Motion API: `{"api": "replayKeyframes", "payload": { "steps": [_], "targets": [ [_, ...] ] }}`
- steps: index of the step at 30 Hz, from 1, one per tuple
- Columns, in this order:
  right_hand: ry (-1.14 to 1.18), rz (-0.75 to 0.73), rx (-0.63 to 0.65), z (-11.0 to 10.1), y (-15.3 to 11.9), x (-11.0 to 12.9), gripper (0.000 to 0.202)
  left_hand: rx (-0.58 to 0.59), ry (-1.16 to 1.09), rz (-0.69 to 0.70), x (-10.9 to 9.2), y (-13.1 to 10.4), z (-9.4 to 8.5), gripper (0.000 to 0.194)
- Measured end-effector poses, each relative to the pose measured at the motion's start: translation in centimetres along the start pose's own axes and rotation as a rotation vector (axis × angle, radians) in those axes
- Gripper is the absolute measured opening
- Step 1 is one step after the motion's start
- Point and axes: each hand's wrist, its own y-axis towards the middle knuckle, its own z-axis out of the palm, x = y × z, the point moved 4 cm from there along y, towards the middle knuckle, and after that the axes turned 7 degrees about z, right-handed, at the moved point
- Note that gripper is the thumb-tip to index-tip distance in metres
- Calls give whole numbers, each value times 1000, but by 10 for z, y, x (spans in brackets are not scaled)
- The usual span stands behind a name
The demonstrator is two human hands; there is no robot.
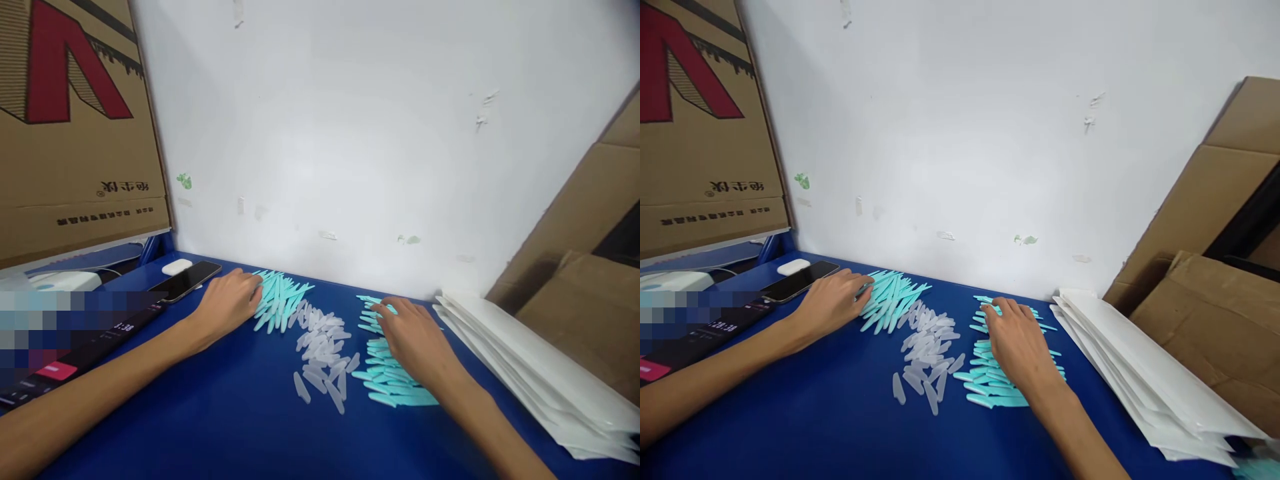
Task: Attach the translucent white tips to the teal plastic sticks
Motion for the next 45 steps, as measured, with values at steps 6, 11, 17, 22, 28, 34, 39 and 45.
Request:
{"api": "replayKeyframes", "payload": {
  "steps": [6,11,17,22,28,34,39,45],
  "targets": [
    [-13,20,186,15,3,-14,25,63,-27,9,-3,-2,4,32],
    [3,34,250,18,4,-16,22,75,-56,20,-7,-4,3,36],
    [-4,25,267,20,4,-18,24,-18,-114,127,-24,-9,-8,34],
    [-17,37,277,23,2,-31,23,-24,-243,347,-50,-21,-10,33],
    [6,6,287,26,1,-35,27,-8,-272,398,-56,-25,0,33],
    [14,-2,290,22,2,-32,27,-8,-264,405,-56,-25,5,30],
    [-2,9,315,25,3,-33,31,-4,-263,420,-58,-24,5,29],
    [-14,10,335,28,3,-33,35,38,-238,433,-59,-24,5,34]
  ]
}}
